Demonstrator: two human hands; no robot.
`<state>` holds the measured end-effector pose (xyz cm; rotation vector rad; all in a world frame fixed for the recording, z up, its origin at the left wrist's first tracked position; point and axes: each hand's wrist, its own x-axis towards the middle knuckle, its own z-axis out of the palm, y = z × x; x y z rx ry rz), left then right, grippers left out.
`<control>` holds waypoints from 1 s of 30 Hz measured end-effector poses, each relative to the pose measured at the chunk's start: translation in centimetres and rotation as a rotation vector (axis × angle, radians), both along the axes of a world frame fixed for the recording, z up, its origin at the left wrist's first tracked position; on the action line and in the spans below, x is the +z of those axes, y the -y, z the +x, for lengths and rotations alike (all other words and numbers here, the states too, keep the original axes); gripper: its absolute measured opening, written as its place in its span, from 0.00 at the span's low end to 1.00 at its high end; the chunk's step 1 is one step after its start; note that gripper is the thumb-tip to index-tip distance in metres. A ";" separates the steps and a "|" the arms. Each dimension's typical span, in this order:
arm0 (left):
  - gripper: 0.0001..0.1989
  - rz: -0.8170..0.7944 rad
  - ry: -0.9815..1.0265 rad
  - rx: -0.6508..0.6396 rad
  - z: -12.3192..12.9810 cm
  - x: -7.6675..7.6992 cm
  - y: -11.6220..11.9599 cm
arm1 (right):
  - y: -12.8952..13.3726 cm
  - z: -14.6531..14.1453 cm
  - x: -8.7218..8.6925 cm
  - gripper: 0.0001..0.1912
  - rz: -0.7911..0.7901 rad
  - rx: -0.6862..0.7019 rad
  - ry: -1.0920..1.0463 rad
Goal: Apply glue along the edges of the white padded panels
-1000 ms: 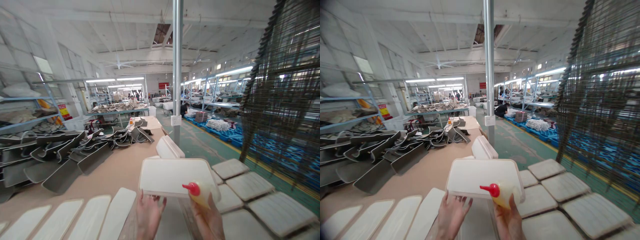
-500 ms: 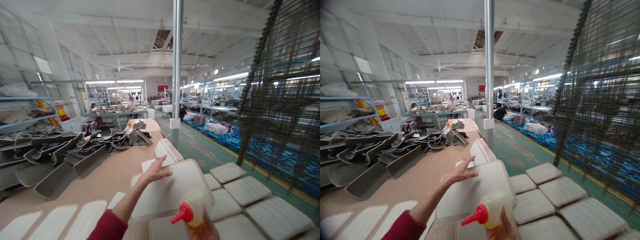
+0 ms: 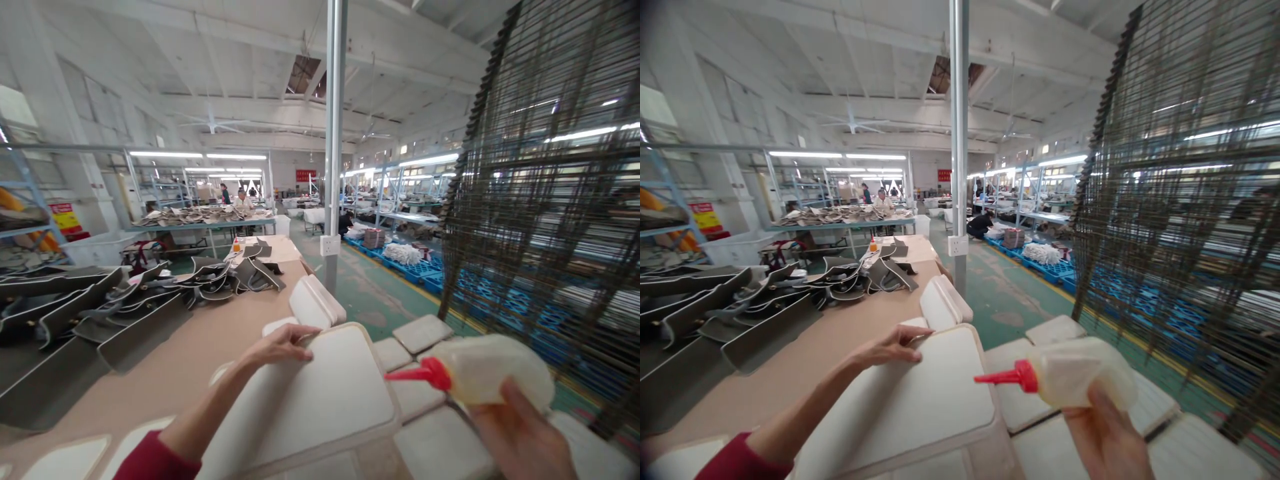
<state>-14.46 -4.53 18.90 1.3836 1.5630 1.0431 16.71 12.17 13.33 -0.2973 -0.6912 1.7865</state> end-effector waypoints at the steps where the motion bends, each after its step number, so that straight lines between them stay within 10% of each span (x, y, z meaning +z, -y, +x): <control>1: 0.32 -0.024 0.007 -0.042 0.3 0.7 0.5 | -0.8 0.1 1.5 0.24 0.041 -0.051 0.002; 6: 0.33 -0.135 -0.008 -0.124 1.6 3.8 2.5 | -2.3 -0.4 5.7 0.35 0.233 -0.014 0.093; 30: 0.29 -0.184 0.021 -0.252 2.2 6.2 3.4 | -1.0 -0.5 7.0 0.37 0.219 0.027 0.280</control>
